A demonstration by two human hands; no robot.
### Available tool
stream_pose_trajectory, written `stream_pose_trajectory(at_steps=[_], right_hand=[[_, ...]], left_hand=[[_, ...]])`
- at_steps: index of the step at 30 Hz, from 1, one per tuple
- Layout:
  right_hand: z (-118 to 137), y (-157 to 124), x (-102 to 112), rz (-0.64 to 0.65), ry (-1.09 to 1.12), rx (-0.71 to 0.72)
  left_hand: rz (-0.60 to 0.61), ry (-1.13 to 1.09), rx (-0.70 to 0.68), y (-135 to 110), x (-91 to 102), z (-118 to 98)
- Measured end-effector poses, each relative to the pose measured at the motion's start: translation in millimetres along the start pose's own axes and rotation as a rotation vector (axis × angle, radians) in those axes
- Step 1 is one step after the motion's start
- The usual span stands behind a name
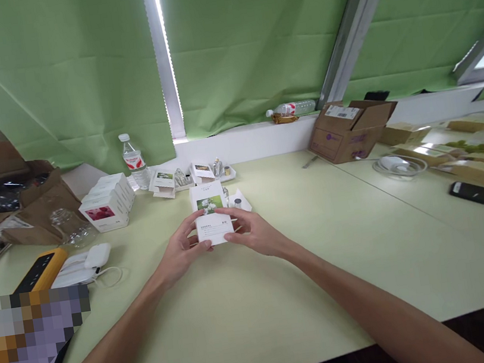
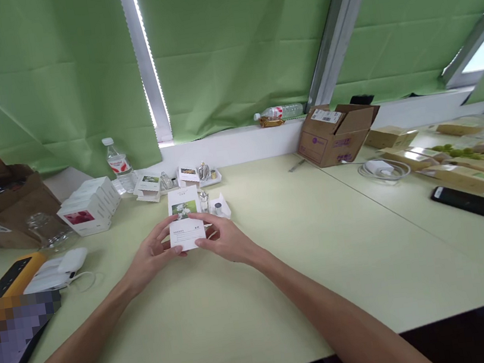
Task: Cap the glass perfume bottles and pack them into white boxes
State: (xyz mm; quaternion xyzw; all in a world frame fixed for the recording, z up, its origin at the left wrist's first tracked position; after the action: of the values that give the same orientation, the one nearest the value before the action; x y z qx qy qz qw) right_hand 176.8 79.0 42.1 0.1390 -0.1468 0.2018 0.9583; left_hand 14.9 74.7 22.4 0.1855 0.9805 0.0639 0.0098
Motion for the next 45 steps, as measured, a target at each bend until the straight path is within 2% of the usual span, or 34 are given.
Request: stream_pose_trajectory(at_steps=[45], right_hand=[[-0.7,-1.1,-0.8,0.009,-0.011,-0.017]], left_hand=[[-0.005,0.009,0.014,-1.1,-0.7,0.0]])
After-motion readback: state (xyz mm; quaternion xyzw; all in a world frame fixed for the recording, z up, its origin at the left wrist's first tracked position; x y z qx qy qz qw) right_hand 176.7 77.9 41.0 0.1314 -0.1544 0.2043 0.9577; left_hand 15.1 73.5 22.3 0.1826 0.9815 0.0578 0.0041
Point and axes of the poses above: each hand's wrist, its own y-axis towards the middle knuckle, its own x-axis out of the back of the hand, z = x × y, the point moved 7 cm from there along y, towards the middle knuckle, and after that the axes turned 3 degrees about -z, right-handed, at the moved point
